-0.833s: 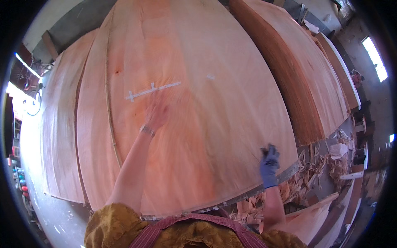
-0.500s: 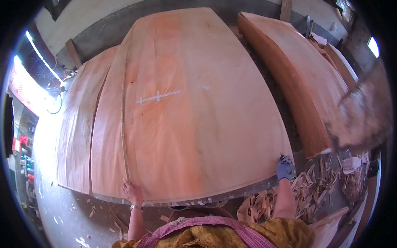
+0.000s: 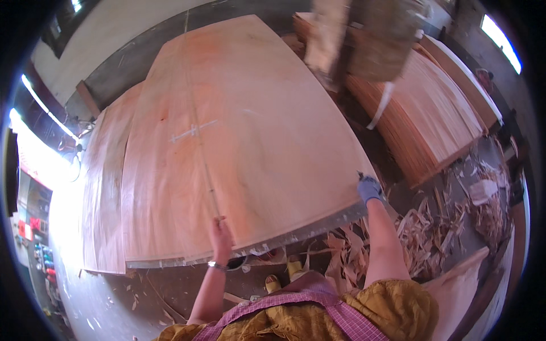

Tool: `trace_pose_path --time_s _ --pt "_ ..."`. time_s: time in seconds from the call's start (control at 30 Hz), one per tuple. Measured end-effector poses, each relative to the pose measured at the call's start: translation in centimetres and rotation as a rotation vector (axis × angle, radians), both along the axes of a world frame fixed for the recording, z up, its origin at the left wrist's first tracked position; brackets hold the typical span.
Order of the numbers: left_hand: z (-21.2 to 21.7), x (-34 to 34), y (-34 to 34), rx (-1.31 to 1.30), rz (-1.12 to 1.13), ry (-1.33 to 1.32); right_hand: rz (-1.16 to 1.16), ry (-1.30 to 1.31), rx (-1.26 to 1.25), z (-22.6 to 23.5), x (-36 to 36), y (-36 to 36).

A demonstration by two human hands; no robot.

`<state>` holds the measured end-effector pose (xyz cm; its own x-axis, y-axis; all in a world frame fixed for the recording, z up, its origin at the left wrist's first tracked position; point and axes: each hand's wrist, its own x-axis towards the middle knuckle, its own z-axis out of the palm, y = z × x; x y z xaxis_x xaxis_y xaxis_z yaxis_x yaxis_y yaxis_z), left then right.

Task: The person inspects and repairs sheets of wood veneer by hand and using a utility knife, peeling back damaged sections, cutting out holes, and applying tape over cracks.

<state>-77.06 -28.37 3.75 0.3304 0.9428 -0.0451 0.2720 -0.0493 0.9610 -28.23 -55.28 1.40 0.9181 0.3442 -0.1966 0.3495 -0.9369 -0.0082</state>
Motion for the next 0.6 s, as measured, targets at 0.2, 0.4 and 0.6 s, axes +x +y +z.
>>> trace_pose_path --time_s 0.2,0.4,0.6 --pt "4.9 12.0 -18.6 0.064 -0.211 -0.003 0.352 0.407 1.119 5.7 -14.7 2.1" --pt "3.1 24.6 -32.1 0.025 -0.824 0.061 0.279 0.14 1.118 7.1 -8.9 -7.9" --pt "0.1 41.3 -30.8 0.512 -0.707 0.594 -0.006 0.007 0.858 7.7 11.8 -28.6"
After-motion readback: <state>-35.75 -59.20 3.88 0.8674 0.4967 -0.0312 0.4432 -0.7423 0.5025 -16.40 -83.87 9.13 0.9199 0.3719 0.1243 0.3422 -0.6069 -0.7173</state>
